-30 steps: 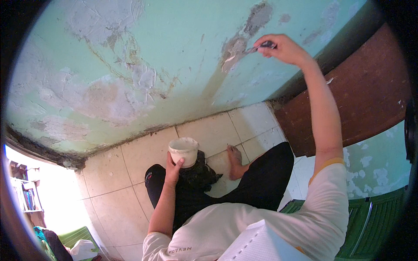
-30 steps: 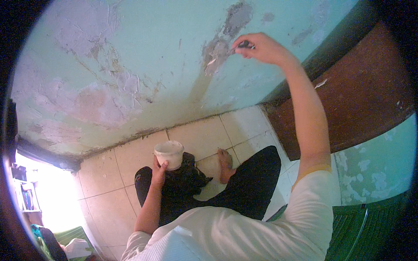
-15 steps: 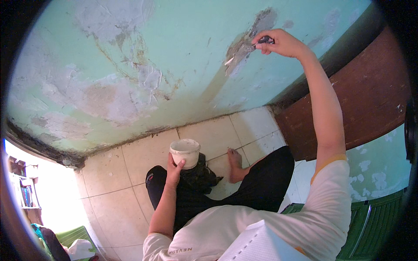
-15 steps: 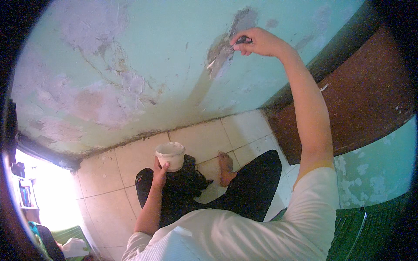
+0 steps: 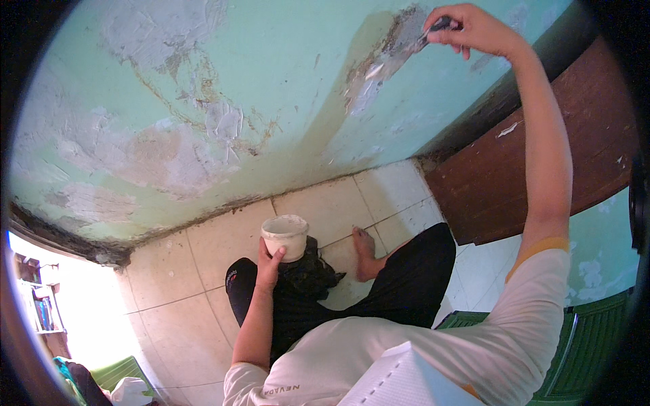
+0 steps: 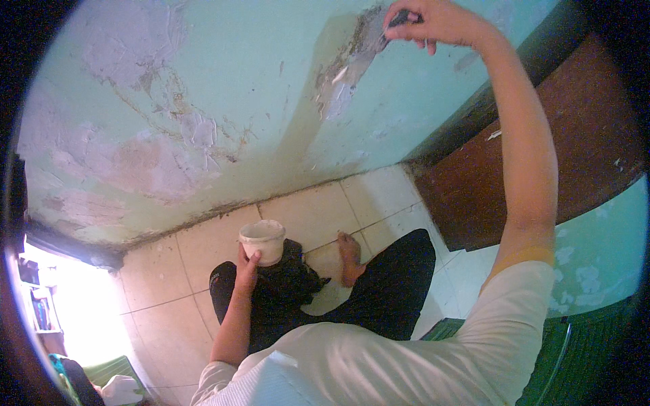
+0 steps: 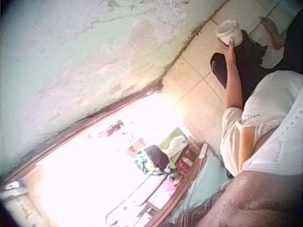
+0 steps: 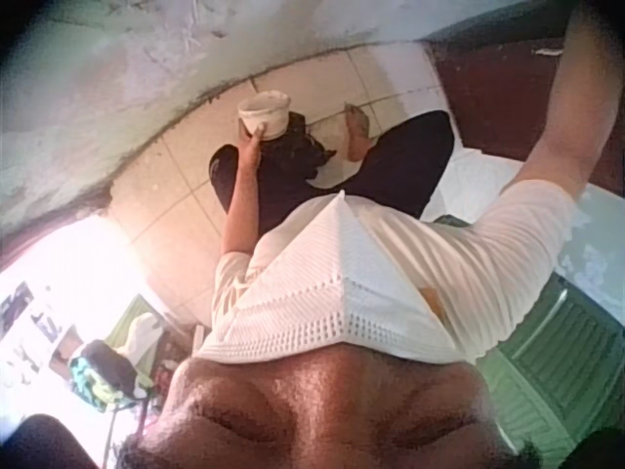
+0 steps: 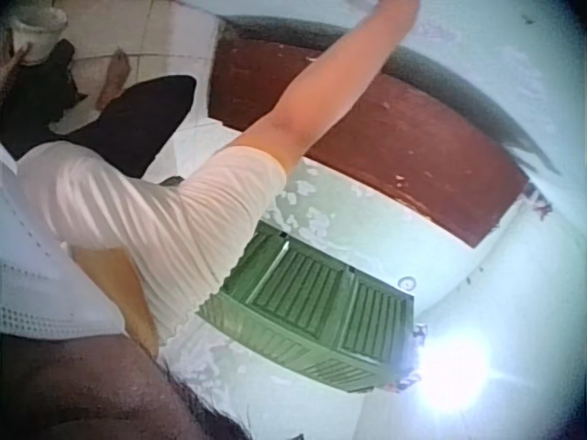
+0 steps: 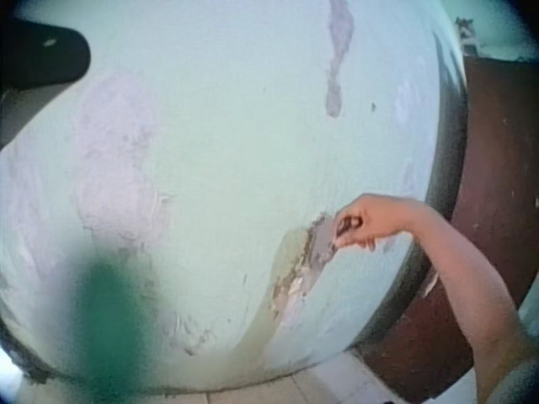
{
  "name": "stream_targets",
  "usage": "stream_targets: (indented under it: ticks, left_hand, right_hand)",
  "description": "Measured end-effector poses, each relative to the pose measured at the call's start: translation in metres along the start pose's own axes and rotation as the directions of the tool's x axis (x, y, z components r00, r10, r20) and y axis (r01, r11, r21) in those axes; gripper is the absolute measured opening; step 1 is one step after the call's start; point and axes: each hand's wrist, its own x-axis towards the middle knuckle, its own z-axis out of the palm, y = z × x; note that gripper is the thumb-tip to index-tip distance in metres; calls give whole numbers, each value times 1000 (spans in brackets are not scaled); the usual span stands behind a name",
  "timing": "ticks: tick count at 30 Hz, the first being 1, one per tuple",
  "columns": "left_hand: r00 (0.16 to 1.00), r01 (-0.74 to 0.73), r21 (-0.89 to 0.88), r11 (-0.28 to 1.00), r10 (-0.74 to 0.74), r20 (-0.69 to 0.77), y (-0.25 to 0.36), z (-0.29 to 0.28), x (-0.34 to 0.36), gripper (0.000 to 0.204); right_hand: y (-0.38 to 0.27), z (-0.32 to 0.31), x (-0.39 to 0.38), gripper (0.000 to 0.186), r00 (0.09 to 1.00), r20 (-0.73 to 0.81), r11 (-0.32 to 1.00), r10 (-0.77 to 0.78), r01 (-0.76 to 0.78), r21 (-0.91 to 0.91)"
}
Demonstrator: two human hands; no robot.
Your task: The person applies plaster to a wall using a putty knife, scooping material from a container and smoothing it over damaged areas.
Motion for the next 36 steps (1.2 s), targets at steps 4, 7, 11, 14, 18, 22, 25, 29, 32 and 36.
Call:
stream_targets:
  ticks: [4, 7, 11, 14, 18, 22, 25, 29, 32, 36]
  left_hand:
    - [1000, -16, -4, 1000, 16, 3, -3, -2, 3, 73]
    - [1000, -9, -22, 1000, 9, -6, -14, -2, 7, 72]
    - [1000, 3, 10, 1000, -3, 24, -12, -2, 8, 73]
    - [1000, 17, 3, 1000, -17, 14, -11, -6, 4, 75]
    - [1000, 15, -11, 1000, -15, -19, -12, -9, 4, 77]
    - [1000, -24, -23, 999, 24, 4, -12, -8, 8, 79]
    - [1000, -30, 8, 1000, 30, -6, -13, -4, 8, 82]
    - [1000, -27, 80, 996, 27, 8, -4, -1, 6, 87]
    - [999, -39, 155, 987, 37, 18, -5, -4, 5, 89]
    - [998, -52, 176, 983, 54, -10, -3, -4, 4, 93]
  right_hand:
    - [9, 65, 8, 28, 997, 58, 998, -60, 59, 23]
    - [2, 89, 10, 28, 998, 17, 998, -58, 57, 16]
    - [21, 70, 17, 29, 994, -106, 999, -27, 25, -21]
    - [21, 30, 7, 30, 988, -157, 1000, -1, -2, -20]
    - [20, 11, -10, 28, 994, -106, 1000, -16, 16, 0]
    - [27, 62, -8, 25, 1000, 6, 999, -18, 18, 46]
    - [29, 90, -3, 25, 1000, 2, 999, -22, 22, 47]
    - [38, 79, -1, 27, 994, -111, 997, 0, 9, 76]
    - [44, 40, -11, 26, 981, -189, 998, 51, -46, 32]
    - [33, 25, -31, 27, 970, -242, 998, 8, 7, 62]
